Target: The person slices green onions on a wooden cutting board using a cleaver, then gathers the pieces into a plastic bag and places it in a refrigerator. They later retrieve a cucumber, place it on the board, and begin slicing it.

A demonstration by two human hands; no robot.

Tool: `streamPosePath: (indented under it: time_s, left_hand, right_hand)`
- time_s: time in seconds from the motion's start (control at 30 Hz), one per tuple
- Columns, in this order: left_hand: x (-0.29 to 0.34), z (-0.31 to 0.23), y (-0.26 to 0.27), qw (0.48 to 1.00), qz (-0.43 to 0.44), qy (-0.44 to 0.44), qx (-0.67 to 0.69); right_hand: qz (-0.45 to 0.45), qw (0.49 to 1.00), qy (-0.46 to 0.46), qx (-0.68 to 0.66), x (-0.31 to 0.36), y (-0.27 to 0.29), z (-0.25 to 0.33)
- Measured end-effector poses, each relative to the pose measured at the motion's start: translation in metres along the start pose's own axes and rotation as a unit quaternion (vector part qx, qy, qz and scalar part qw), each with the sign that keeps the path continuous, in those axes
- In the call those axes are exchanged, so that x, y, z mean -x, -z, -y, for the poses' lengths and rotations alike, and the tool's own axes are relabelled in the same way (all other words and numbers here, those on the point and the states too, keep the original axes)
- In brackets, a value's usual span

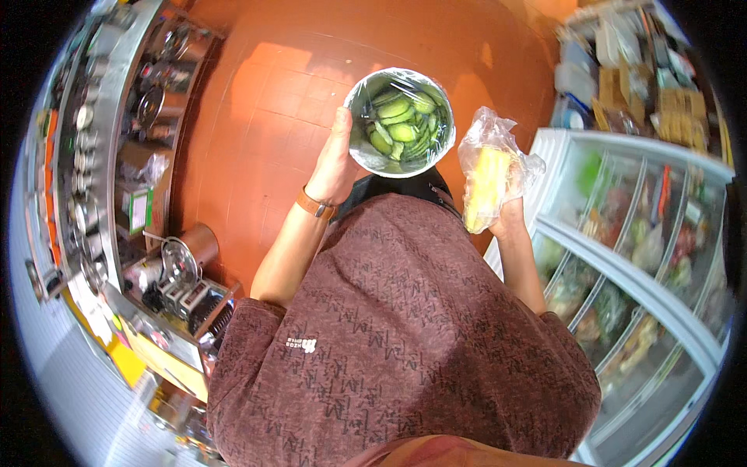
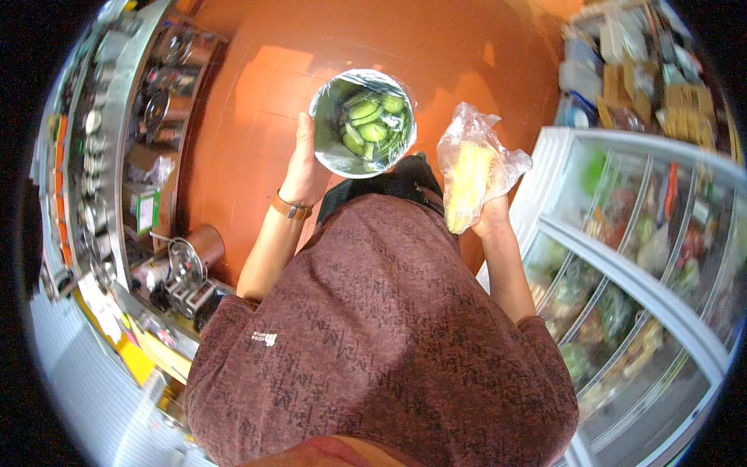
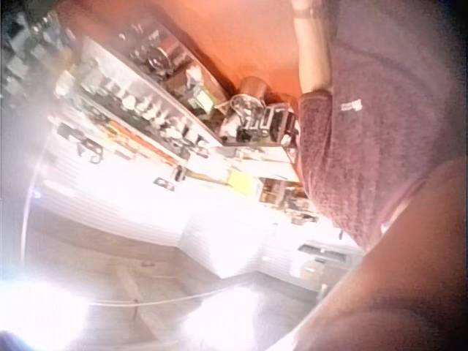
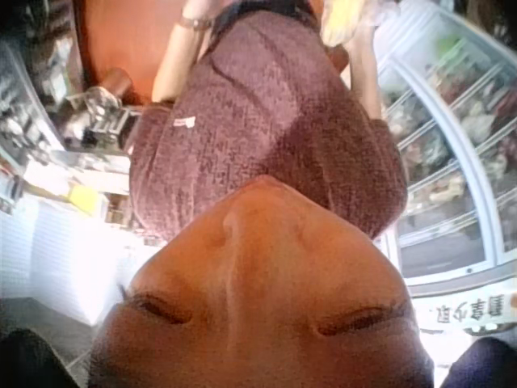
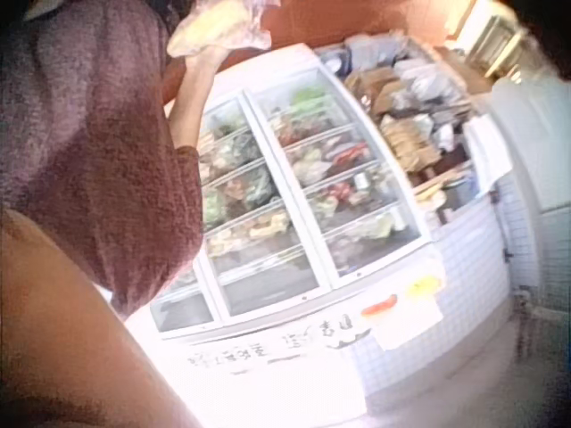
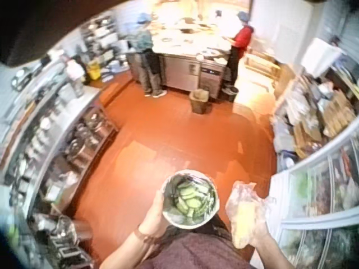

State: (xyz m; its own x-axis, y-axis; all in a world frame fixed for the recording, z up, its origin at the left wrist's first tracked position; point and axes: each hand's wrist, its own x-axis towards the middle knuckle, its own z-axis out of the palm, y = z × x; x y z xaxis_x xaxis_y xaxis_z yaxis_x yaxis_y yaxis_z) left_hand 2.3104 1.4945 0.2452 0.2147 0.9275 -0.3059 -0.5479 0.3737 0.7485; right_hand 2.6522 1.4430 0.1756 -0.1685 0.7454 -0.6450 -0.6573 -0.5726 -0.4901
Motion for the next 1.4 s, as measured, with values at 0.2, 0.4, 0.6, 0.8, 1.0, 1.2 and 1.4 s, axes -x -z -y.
streamPosePath:
  time_s: [0.2, 0.4, 0.6, 0.8, 1.0, 1.2, 1.4]
  left_hand:
    - [-0.007, -0.066, 0.106, 0.992, -0.091, -0.086, -0.002]
    - [-0.033, -0.149, 0.216, 0.956, -0.214, -0.194, 0.047]
    - [-0.044, -0.254, 0.321, 0.893, -0.379, -0.183, 0.159]
    - [-0.014, -0.319, 0.44, 0.815, -0.47, -0.267, 0.205]
    - [0.025, -0.373, 0.587, 0.731, -0.543, -0.373, 0.178]
    - [0.047, -0.475, 0.754, 0.733, -0.528, -0.412, 0.12]
    - [0.076, -0.555, 0.864, 0.765, -0.517, -0.363, 0.13]
  right_hand:
    - [0.056, 0.992, -0.072, 0.089, -0.102, -0.116, -0.008]
    - [0.101, 0.97, -0.126, 0.181, -0.249, -0.249, -0.038]
    - [0.14, 0.937, -0.161, 0.276, -0.399, -0.453, -0.104]
    - [0.323, 0.803, -0.19, 0.464, -0.556, -0.669, -0.263]
    - [0.419, 0.66, -0.131, 0.609, -0.622, -0.926, -0.487]
    - [0.366, 0.695, 0.005, 0.62, -0.776, -1.091, -0.652]
    - [0.381, 0.671, 0.012, 0.636, -0.737, -1.169, -0.687]
